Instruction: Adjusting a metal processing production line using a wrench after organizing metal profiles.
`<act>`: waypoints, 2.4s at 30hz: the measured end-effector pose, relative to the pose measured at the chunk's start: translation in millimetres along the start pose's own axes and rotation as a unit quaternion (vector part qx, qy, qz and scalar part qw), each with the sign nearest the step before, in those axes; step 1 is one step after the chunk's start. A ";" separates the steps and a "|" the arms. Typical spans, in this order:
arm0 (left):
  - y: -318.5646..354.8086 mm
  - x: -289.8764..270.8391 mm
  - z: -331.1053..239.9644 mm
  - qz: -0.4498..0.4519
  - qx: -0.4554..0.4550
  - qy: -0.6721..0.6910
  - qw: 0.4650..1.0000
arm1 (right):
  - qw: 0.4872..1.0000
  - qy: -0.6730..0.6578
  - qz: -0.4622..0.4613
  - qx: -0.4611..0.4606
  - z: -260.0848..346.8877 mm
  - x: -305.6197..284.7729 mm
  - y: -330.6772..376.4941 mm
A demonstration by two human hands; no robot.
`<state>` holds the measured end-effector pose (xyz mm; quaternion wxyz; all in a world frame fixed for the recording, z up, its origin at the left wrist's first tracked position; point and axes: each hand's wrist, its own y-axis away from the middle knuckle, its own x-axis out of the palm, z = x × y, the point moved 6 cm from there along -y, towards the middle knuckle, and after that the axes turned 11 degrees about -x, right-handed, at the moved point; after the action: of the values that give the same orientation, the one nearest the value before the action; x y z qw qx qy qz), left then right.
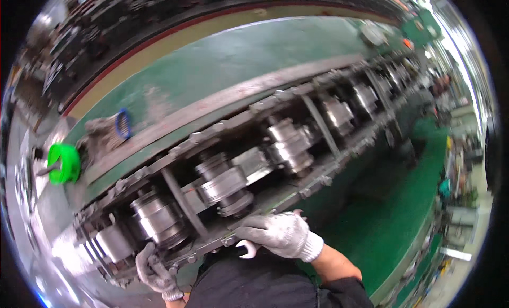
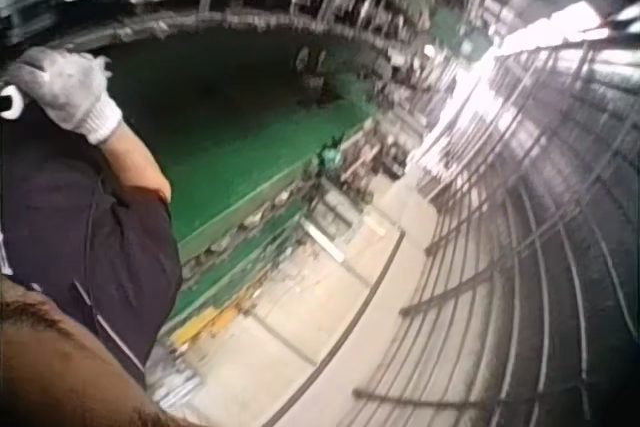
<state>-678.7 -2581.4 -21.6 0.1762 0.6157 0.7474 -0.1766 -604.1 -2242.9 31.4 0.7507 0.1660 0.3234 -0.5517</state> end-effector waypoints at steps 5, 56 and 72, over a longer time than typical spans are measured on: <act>1.3 4.6 -14.2 0.033 -0.012 -0.039 0.999 | 0.999 0.013 -0.045 -0.014 -1.5 -1.7 4.8; -20.0 4.2 -36.4 0.145 0.103 -0.014 0.984 | 0.986 -0.109 -0.103 -0.074 -1.7 -18.6 22.3; 126.1 233.0 -233.1 0.293 0.060 0.089 0.950 | 0.743 -0.115 -0.257 0.607 -256.4 135.1 475.6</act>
<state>-607.4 -2246.6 64.5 0.1160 0.8304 0.5345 -0.1059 -212.1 -2025.0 -298.7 0.3522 0.4329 -0.1380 -0.8182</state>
